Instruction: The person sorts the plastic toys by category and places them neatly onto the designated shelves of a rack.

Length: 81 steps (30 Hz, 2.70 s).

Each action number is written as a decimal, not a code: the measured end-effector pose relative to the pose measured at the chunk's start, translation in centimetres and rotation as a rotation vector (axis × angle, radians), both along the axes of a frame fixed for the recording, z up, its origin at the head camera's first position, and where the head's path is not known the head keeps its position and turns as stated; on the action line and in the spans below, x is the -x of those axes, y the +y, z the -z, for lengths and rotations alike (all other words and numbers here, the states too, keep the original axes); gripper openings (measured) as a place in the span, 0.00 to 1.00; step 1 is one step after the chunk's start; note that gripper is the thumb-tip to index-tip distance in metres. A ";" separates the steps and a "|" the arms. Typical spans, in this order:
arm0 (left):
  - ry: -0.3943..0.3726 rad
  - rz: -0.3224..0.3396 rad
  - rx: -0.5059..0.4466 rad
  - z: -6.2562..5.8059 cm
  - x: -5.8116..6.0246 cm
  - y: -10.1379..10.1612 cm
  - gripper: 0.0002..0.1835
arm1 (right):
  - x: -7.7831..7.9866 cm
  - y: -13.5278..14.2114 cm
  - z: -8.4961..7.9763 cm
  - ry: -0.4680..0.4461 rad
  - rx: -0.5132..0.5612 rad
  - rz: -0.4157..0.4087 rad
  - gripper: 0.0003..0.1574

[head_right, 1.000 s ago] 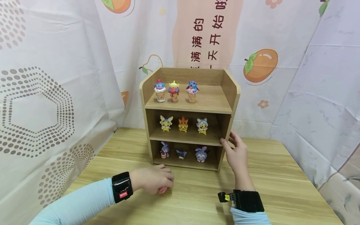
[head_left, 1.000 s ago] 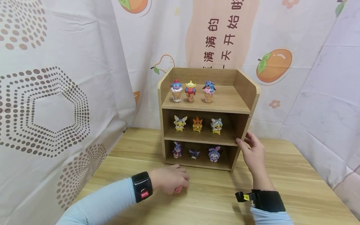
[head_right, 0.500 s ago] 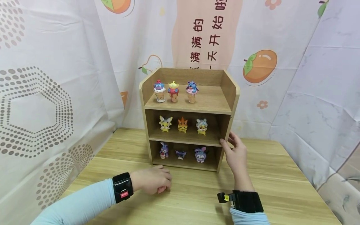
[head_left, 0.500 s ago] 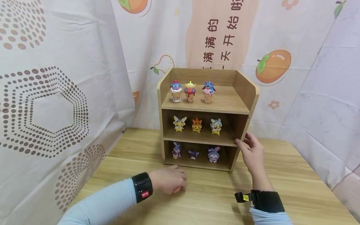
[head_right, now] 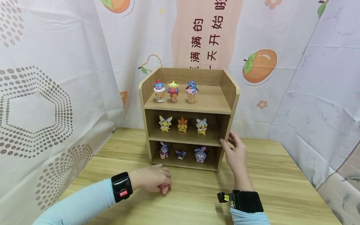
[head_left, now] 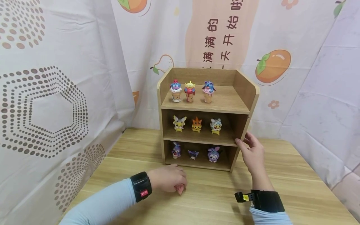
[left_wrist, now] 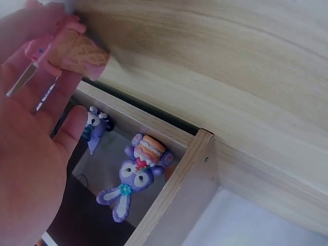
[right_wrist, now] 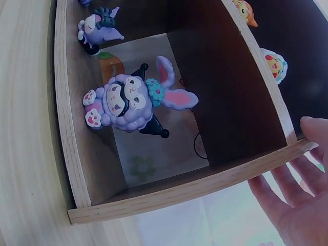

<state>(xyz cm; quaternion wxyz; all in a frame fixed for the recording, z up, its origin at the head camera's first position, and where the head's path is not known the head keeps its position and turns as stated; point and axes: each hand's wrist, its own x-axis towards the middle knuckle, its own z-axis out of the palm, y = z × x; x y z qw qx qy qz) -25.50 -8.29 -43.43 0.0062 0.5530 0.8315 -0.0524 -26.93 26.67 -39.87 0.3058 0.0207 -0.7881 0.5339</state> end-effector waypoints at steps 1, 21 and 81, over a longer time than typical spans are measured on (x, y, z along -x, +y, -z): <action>0.003 0.002 -0.006 0.0 0.0 0.0 0.09 | 0.0 0.0 0.0 0.001 -0.001 0.001 0.33; -0.118 0.009 -0.173 -1.3 0.7 -0.2 0.08 | 0.0 0.0 0.0 0.006 0.009 -0.005 0.32; -0.093 -0.037 -1.056 -11.9 0.0 5.1 0.20 | 0.0 0.0 0.1 0.008 -0.002 -0.008 0.33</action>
